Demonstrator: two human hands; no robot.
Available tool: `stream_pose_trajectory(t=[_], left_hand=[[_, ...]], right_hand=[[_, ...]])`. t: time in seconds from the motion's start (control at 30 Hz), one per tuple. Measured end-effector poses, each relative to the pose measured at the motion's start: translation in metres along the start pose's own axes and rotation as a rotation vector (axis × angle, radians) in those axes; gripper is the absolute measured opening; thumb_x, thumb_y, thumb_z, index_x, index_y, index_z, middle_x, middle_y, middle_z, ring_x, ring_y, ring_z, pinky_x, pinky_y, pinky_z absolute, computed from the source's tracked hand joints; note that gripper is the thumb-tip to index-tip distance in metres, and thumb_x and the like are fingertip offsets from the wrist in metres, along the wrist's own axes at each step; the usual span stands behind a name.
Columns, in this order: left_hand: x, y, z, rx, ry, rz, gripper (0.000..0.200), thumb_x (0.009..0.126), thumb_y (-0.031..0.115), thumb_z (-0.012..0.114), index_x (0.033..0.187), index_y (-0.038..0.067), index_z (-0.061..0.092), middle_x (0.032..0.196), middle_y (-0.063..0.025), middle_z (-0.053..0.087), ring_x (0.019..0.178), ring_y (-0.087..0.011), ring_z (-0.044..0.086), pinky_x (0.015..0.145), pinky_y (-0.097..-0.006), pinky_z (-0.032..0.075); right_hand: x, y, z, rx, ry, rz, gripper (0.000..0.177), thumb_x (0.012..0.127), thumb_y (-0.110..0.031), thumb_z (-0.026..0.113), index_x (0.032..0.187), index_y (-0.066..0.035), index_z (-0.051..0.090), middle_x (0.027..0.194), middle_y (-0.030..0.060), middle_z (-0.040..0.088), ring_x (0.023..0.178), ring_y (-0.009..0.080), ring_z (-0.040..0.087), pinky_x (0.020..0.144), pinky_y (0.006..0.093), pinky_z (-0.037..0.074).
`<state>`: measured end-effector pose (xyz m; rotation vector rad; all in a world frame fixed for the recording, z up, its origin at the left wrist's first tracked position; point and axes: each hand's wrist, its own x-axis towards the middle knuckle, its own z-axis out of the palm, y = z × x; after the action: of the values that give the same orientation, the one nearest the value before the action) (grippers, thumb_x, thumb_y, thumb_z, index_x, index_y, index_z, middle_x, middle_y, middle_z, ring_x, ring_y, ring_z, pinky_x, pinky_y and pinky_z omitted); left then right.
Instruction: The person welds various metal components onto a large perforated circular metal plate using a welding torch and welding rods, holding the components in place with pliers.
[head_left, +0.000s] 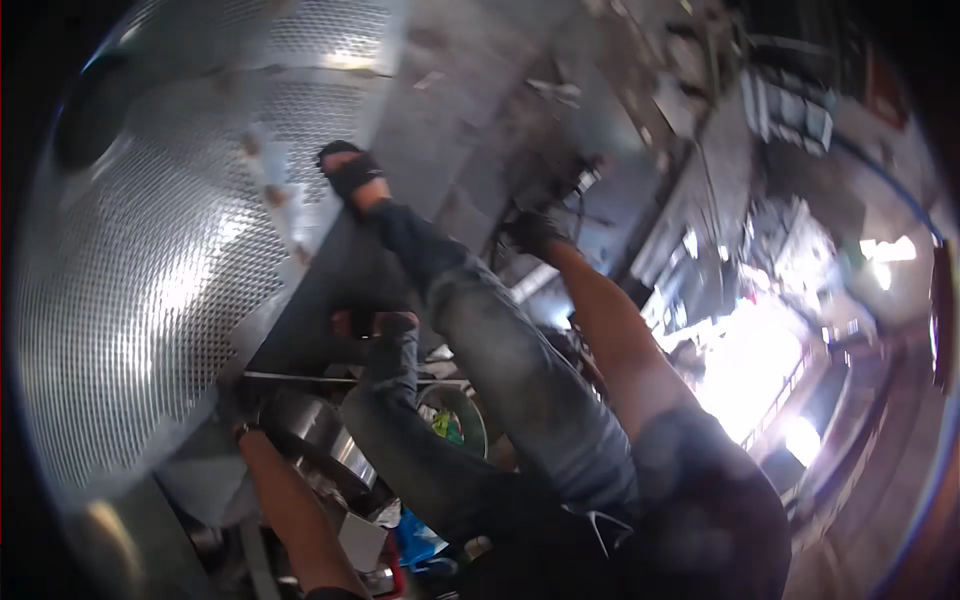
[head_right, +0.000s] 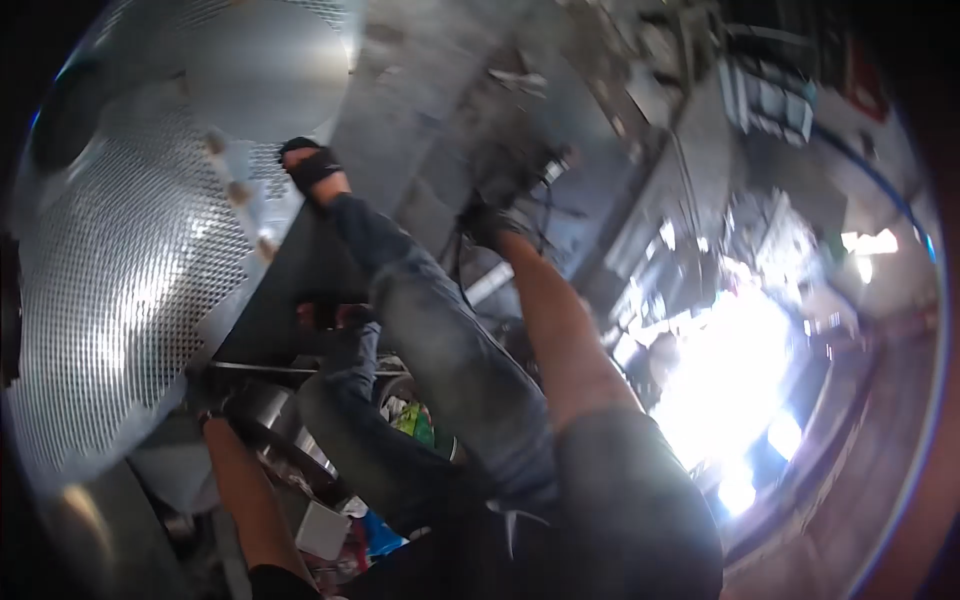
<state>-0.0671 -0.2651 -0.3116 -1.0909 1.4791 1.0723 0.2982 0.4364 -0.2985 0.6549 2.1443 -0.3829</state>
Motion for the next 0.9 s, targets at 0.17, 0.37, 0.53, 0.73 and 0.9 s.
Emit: stream_pose_trajectory(t=[0.17,0.37,0.53,0.73,0.9], left_hand=[[0.022,0.007,-0.053,1.385,0.549,0.302,0.085,0.094,0.047,0.075,0.154,-0.005,0.047,0.149,-0.0243,0.058,0.14,-0.0364,0.056,0.113,-0.0551,0.049],[0.051,0.041,-0.07,1.058,0.674,0.21,0.099,0.089,0.057,0.076,0.156,-0.005,0.041,0.153,-0.0257,0.055,0.143,-0.0385,0.053,0.115,-0.0529,0.048],[0.084,0.037,-0.066,0.926,0.699,0.234,0.11,0.084,0.066,0.076,0.158,-0.005,0.036,0.156,-0.0268,0.053,0.144,-0.0402,0.051,0.117,-0.051,0.046],[0.106,0.008,-0.12,0.864,0.72,0.357,0.12,0.08,0.074,0.075,0.159,-0.006,0.032,0.157,-0.0284,0.051,0.145,-0.0425,0.05,0.118,-0.0506,0.045],[0.104,0.012,-0.081,0.85,0.858,0.423,0.108,0.086,0.07,0.069,0.155,-0.006,0.038,0.148,-0.0307,0.056,0.137,-0.0453,0.055,0.112,-0.0583,0.046]], right_hand=[[0.001,-0.095,0.021,0.226,-0.432,0.184,0.042,0.096,-0.044,0.064,0.104,-0.006,0.08,0.101,0.0204,0.079,0.1,0.0374,0.077,0.088,0.048,0.059],[0.018,-0.079,0.05,0.463,-0.497,0.331,0.063,0.098,-0.06,0.059,0.1,-0.001,0.081,0.092,0.0218,0.079,0.093,0.0366,0.079,0.09,0.0471,0.058],[0.066,-0.012,0.087,0.449,-0.53,0.39,0.063,0.1,-0.061,0.061,0.099,-0.002,0.082,0.092,0.016,0.08,0.074,0.0345,0.078,0.083,0.0508,0.06],[0.081,0.014,0.164,1.306,0.19,1.117,0.076,0.09,-0.063,0.074,0.13,0.001,0.067,0.115,0.0169,0.076,0.102,0.0345,0.075,0.093,0.0496,0.059],[0.144,0.007,0.206,0.966,0.44,1.344,0.117,0.073,-0.071,0.089,0.148,0.009,0.047,0.127,0.0222,0.071,0.116,0.0376,0.071,0.095,0.0478,0.059]])
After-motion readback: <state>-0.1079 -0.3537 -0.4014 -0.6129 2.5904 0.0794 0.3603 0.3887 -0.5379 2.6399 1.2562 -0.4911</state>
